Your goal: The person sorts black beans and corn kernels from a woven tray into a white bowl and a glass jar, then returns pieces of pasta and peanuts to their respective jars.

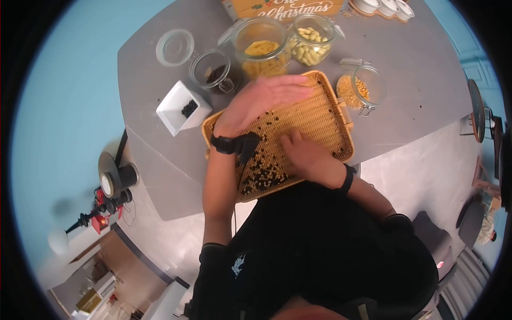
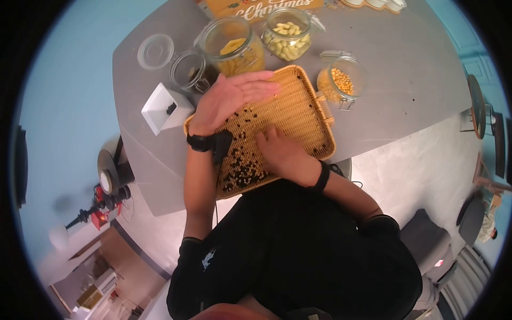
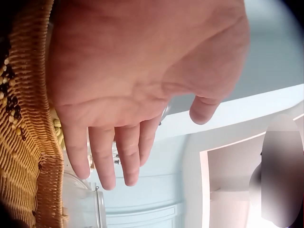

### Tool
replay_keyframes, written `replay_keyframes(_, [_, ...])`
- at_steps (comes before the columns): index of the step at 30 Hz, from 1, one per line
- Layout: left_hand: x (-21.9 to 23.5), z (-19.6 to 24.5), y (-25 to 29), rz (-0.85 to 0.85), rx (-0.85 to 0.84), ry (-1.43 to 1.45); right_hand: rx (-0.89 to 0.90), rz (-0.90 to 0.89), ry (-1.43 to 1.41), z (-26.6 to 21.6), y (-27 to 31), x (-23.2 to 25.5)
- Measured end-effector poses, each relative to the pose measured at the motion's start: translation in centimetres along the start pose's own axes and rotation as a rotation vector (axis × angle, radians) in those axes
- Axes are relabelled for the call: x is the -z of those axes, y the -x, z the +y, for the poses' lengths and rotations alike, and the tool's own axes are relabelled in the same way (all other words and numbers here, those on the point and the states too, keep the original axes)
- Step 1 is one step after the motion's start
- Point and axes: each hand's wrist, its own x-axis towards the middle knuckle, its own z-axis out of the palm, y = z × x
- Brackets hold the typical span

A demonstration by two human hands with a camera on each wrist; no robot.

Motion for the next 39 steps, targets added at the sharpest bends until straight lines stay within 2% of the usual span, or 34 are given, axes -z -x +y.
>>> replay_keyframes(1, [0.6,-0.5,0.0,-0.089,-0.088,-0.062,0.052,0.0,0.027,-0.8,-0.4,-0.6])
replay_keyframes(4, [0.6,-1.9,-0.1,-0.029,-0.096,0.181,0.207,0.046,0.066,-2.7,-1.5,-3.0])
replay_keyframes(5, [0.7,-2.1,0.0,-0.018,-0.102,0.195,0.257,0.071,0.076,-3.1,-2.0,-3.6])
replay_keyframes(8, [0.8,-2.4,0.1,0.012,-0.127,0.243,0.338,-0.071,0.128,-4.3,-3.3,-5.0])
replay_keyframes(14, [0.8,-2.3,0.2,0.129,-0.17,0.272,0.616,0.039,0.016,-3.2,-3.4,-6.1])
replay_keyframes(17, [0.9,-2.3,0.1,0.183,-0.18,0.28,0.625,-0.042,0.059,-1.1,-2.3,-4.2])
replay_keyframes(20, [1.0,-2.3,0.0,0.209,-0.187,0.264,0.501,-0.086,0.085,1.5,-1.2,-1.6])
replay_keyframes(23, [0.8,-2.2,0.1,0.217,-0.175,0.219,0.279,-0.077,0.187,2.8,0.3,1.6])
replay_keyframes(26, [0.5,-1.9,0.4,0.178,-0.168,0.173,0.129,0.097,0.203,4.9,0.7,2.2])
replay_keyframes(29, [0.7,-2.3,0.5,0.114,-0.183,0.179,0.002,0.198,0.217,4.8,0.4,1.2])
replay_keyframes(32, [1.0,-2.9,0.6,0.047,-0.223,0.278,0.075,0.444,0.197,2.5,-1.4,0.1])
replay_keyframes(33, [1.5,-3.5,0.6,0.008,-0.251,0.355,-0.066,0.335,0.194,1.3,-2.2,0.1])
replay_keyframes(36, [2.7,-3.7,0.9,-0.127,-0.331,0.464,-0.023,0.515,0.342,0.5,-5.1,-2.4])
replay_keyframes(37, [3.0,-3.6,0.9,-0.179,-0.36,0.483,0.065,0.506,0.33,-0.1,-5.6,-3.0])
replay_keyframes(39, [2.8,-3.7,1.2,-0.153,-0.4,0.472,0.24,0.444,0.326,-1.0,-6.4,-3.7])
